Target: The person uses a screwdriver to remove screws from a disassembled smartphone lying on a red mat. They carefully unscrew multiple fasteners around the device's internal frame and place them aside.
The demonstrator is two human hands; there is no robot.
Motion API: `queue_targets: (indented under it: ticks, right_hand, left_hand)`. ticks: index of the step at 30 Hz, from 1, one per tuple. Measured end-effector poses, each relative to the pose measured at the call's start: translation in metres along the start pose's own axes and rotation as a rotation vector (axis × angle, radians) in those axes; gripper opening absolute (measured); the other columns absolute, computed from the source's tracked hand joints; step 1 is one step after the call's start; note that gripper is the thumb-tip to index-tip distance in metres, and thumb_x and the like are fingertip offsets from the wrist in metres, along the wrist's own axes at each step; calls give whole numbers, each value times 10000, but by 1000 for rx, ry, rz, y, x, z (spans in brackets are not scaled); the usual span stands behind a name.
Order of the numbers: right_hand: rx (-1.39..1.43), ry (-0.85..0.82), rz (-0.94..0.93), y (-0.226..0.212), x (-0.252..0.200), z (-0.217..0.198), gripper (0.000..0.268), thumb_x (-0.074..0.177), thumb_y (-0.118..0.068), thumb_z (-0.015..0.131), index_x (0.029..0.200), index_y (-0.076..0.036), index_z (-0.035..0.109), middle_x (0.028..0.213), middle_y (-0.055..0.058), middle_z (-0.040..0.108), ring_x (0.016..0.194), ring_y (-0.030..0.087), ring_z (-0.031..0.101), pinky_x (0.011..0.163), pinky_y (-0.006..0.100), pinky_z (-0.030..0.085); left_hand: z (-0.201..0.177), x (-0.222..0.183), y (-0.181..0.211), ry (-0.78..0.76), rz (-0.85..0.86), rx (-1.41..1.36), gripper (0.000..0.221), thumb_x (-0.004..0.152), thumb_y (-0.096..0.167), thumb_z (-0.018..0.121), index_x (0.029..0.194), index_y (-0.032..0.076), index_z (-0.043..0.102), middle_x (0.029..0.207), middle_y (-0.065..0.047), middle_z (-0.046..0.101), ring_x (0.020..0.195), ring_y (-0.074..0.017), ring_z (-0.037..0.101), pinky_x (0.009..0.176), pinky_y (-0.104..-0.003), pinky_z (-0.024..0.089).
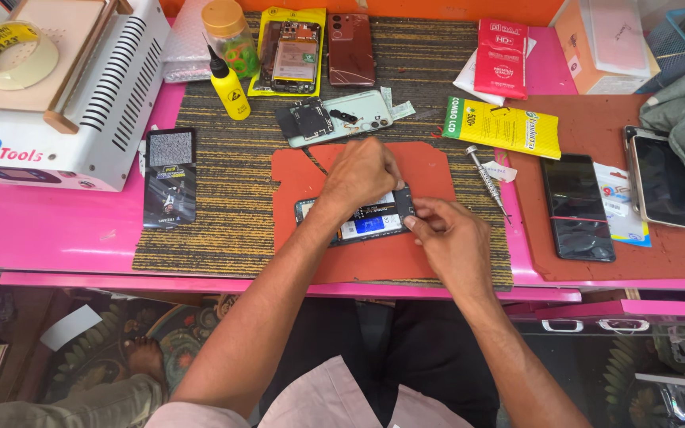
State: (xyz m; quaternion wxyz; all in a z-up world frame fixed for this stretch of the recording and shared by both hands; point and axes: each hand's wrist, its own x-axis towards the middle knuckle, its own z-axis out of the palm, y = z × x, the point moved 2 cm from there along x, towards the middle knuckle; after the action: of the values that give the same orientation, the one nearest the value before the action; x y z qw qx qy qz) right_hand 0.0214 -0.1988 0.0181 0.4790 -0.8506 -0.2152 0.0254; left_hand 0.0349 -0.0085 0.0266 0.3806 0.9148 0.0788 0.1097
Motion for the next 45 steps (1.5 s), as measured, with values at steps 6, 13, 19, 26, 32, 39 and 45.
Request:
queue_targets:
  ticks: [6,13,19,26,32,39,45]
  right_hand:
    - [-66,32,-112,3,-3,0,316,816,-106,850,1113,-36,770,968,83,772,746,125,751,639,267,589]
    - [4,39,-99,4,-6,2,414,753,-50,870,1150,-39,752,970,73,741,774,108,721,677,235,611]
    - [41,48,-93,10,-5,0,356,785,-9,820,1136,-33,763,987,61,743,782,104,710,680,235,605]
    - [65,14,-34,16,-2,1,295,816,-22,796,1109,-45,773,942,40,751,789,89,724,699,227,606]
    - [9,-2,-63,18,1,1,297,814,-47,807,1111,-65,793,909,45,733,773,107,708,691,245,577]
    - [-31,-127,-88,23,8,-5,353,785,-109,851,1128,-68,778,921,50,741,777,115,722,721,243,571]
    - [-65,-247,108,22,23,-7,355,742,-134,880,1078,-77,782,862,44,762,742,127,724,673,285,573]
  left_hand:
    - [2,-4,-7,40,43,-55,47,714,126,796,747,91,798,726,-85,763,699,-240,766,686,-382,586]
    - [8,-6,-13,39,26,-40,104,748,190,820,811,108,803,765,-67,775,749,-216,761,689,-379,569]
    - [11,-5,-14,41,14,-34,84,748,164,800,815,113,804,775,-72,772,756,-214,762,688,-377,574]
    - [8,-1,-11,16,20,-39,71,720,96,764,775,106,808,746,-79,770,729,-229,762,702,-381,574]
    - [6,4,-7,-37,-66,-64,93,697,71,747,760,91,813,709,-122,756,701,-235,773,734,-368,600]
    - [3,18,-7,-105,-173,-41,181,605,116,864,762,65,790,761,-120,776,793,-242,782,773,-359,599]
    - [10,27,2,-51,-176,160,185,670,88,814,830,1,782,926,-254,743,982,-374,721,865,-434,583]
